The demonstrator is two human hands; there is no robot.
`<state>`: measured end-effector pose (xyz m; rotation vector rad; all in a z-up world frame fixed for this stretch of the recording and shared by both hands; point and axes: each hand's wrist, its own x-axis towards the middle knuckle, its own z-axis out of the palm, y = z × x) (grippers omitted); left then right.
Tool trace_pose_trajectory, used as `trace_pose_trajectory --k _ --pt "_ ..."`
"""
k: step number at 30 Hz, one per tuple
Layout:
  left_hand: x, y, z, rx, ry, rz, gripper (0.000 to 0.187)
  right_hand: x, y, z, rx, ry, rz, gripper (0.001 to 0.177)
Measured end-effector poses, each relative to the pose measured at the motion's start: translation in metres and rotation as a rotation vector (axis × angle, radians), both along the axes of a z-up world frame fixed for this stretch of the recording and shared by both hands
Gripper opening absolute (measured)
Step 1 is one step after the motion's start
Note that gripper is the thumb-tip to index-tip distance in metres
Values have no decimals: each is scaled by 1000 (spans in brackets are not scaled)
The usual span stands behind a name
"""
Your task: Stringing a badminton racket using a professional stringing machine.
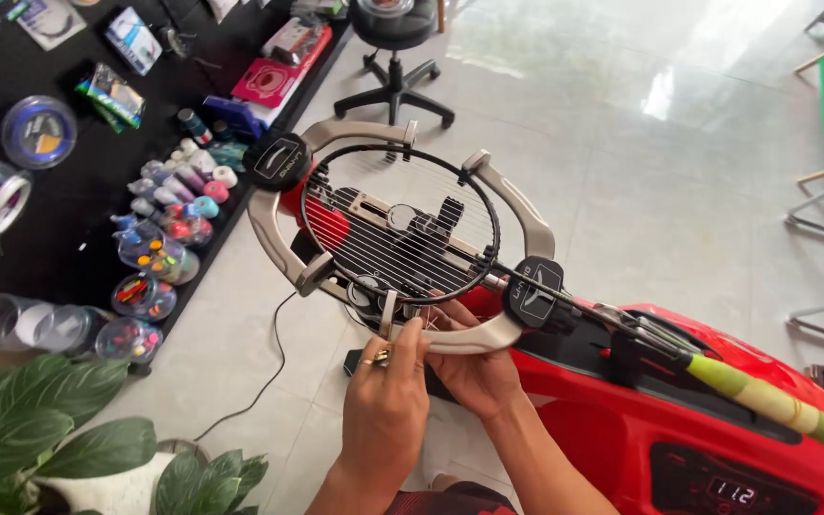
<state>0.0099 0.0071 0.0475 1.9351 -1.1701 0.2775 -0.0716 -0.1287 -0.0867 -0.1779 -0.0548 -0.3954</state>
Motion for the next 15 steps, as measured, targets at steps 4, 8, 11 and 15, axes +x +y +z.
trace_pose_trajectory --k 4,8,11,15 --pt "-6 -8 -14 29 -74 -7 29 1 -4 10 -34 33 71 60" --pt "-10 -20 -16 -41 -182 41 24 4 -6 17 -71 25 109 65" --pt "-12 -25 -22 -57 -162 49 20 4 -8 15 -58 10 119 65" --pt "-12 -30 -28 -69 -142 105 15 3 -10 9 -75 70 106 60"
